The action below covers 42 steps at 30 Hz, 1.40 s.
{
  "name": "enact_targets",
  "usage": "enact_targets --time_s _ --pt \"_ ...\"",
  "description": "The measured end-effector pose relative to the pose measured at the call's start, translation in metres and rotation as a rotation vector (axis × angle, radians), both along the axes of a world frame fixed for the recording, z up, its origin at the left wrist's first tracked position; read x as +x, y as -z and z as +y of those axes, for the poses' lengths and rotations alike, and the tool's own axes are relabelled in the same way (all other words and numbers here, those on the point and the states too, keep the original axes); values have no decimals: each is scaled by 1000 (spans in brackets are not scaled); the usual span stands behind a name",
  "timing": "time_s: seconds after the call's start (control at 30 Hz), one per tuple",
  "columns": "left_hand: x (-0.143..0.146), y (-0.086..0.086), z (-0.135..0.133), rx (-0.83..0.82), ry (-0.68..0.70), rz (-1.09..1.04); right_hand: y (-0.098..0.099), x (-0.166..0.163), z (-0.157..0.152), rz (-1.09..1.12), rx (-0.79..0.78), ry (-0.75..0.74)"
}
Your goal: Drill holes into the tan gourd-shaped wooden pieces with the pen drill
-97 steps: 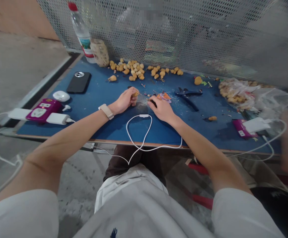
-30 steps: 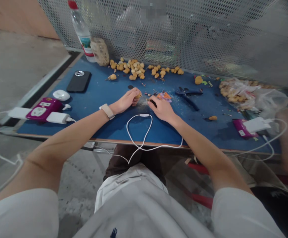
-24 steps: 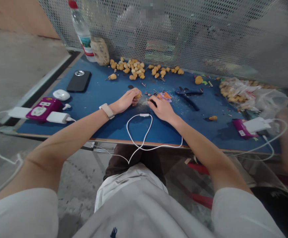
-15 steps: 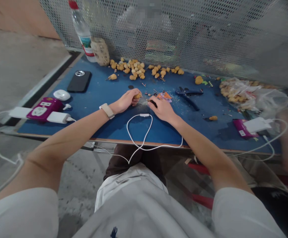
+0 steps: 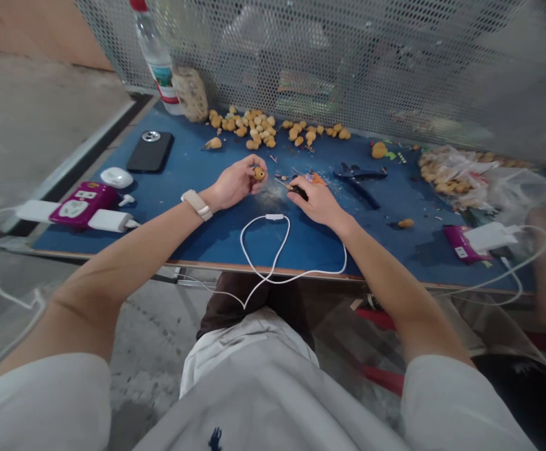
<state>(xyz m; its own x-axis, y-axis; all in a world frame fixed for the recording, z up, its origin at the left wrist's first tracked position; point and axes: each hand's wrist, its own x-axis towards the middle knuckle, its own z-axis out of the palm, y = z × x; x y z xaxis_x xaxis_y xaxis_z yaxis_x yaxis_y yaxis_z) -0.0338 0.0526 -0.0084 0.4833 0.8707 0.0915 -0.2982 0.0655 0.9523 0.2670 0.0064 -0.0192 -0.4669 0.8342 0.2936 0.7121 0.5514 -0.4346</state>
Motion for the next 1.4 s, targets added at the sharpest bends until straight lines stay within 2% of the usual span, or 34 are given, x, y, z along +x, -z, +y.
enact_targets --time_s 0.2,0.4,0.57,0.63,0.8,1.1,1.4 --pt "-8 13 13 189 -33 245 0 1 1 -12 -18 -16" --pt "-23 27 27 705 -86 654 -3 0 -1 -32 -17 -8" --pt "-23 29 31 922 -56 835 1 2 3 -62 18 19" --pt "-20 27 31 912 -53 845 1 2 4 -74 46 6" --pt "-17 20 33 756 -49 794 -1 1 3 -166 64 7" --pt "-21 7 29 740 -12 803 2 2 4 -176 61 7" --pt "-22 9 30 569 -37 686 7 1 6 -174 54 33"
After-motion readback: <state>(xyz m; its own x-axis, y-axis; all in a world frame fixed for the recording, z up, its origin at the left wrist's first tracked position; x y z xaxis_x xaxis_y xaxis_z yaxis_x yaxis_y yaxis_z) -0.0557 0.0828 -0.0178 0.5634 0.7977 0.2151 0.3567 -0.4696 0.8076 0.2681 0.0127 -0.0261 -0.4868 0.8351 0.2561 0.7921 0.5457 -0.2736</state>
